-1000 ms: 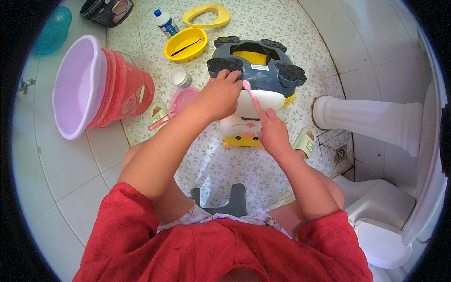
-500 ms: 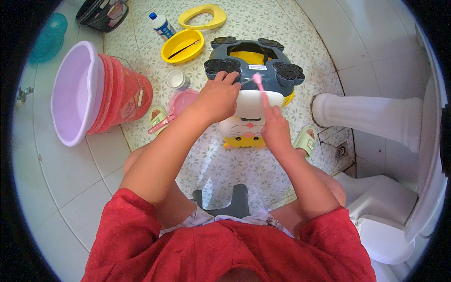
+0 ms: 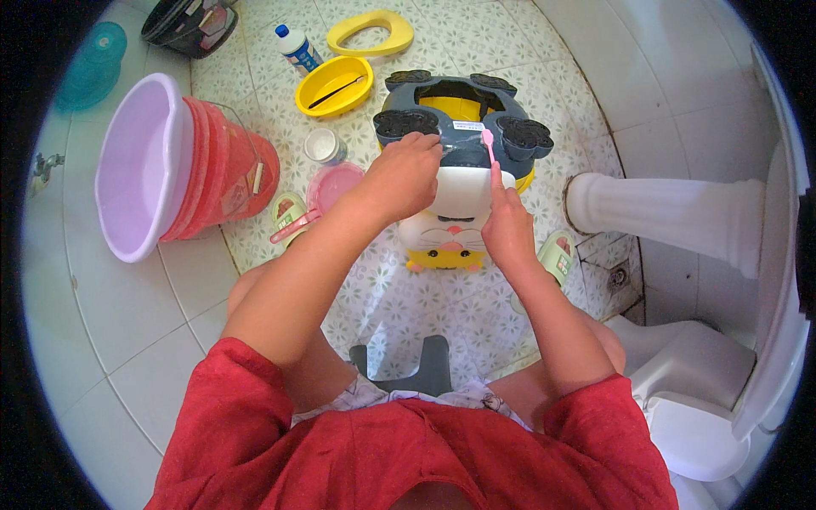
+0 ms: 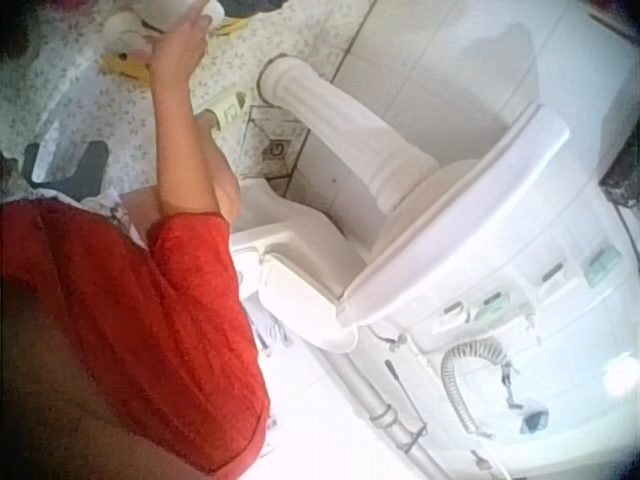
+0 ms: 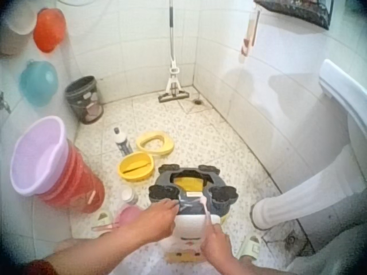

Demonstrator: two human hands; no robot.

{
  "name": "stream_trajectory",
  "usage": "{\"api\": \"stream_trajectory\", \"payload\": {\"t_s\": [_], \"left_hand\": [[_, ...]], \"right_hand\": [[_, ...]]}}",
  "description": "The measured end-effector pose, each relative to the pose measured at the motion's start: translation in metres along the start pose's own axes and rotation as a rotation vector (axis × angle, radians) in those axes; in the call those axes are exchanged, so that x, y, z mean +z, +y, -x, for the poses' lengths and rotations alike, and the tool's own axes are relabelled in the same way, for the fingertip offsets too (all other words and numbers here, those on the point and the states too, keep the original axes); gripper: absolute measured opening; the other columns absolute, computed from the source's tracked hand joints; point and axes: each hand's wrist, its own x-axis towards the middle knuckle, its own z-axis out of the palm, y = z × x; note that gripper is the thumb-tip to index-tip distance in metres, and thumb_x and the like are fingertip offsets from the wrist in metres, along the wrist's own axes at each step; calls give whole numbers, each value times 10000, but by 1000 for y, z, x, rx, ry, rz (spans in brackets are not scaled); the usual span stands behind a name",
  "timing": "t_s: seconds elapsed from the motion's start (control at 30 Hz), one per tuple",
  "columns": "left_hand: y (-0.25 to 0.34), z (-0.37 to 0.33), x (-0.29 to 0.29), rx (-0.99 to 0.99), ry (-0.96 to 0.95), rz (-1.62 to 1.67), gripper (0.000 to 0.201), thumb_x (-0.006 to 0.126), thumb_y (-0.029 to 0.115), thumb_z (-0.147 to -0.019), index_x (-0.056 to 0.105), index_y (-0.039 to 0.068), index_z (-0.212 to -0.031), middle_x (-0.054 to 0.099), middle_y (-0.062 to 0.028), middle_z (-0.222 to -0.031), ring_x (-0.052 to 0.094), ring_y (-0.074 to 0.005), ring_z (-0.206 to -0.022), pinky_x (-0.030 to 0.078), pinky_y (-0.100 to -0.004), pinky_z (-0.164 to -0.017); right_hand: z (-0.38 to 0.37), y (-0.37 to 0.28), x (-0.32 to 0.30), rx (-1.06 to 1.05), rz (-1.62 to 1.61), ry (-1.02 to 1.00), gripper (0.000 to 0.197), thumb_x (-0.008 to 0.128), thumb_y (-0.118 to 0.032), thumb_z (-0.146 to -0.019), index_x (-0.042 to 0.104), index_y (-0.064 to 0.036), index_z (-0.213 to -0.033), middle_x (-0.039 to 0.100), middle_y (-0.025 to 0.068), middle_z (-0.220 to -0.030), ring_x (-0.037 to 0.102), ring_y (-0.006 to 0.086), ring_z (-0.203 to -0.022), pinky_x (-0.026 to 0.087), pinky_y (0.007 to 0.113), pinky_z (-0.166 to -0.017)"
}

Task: The person cleans a plastic child's potty by scrubbing its surfaces with a toothbrush, pouring cleaning powder onto it, washing hands and tools in a basin under running water, and scrubbing the potty further with the toothbrush.

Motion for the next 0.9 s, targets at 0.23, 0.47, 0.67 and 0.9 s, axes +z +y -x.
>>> {"api": "stream_trajectory", "payload": {"t_s": [0.23,0.47,0.67,0.9], "left_hand": [[-6,0,8,64,33,-56,346,565,48,-719,588,-71,-1044,527,-203,-1240,488,-326,-1147,421,-412,-950],[-1,1,3,3,-10,-38,422,557,25,-711,569,-75,-1122,504,-224,-1270,469,-352,-1182,379,-392,-1020],[-3,2,2,7,-17,-48,418,557,31,-716,568,-80,-1120,496,-224,-1282,471,-350,-1182,382,-390,-1017],[-3,2,1,0,-30,-33,423,547,37,-723,558,-85,-1128,491,-221,-1289,472,-349,-1189,385,-391,-1015]], "right_hand": [[13,-9,16,-174,70,-200,823,542,17,-757,154,-130,-1469,542,192,-941,597,393,-759,496,462,-649],[0,3,5,-37,56,-38,1067,764,-74,-633,98,-93,-1466,521,184,-953,612,378,-744,515,455,-652],[10,-12,9,-176,127,-220,1104,792,-99,-622,83,-90,-1468,519,184,-973,610,378,-765,517,438,-658],[1,0,7,-8,92,-56,1124,796,-77,-596,87,-92,-1468,521,180,-975,620,366,-766,525,432,-666]]}}
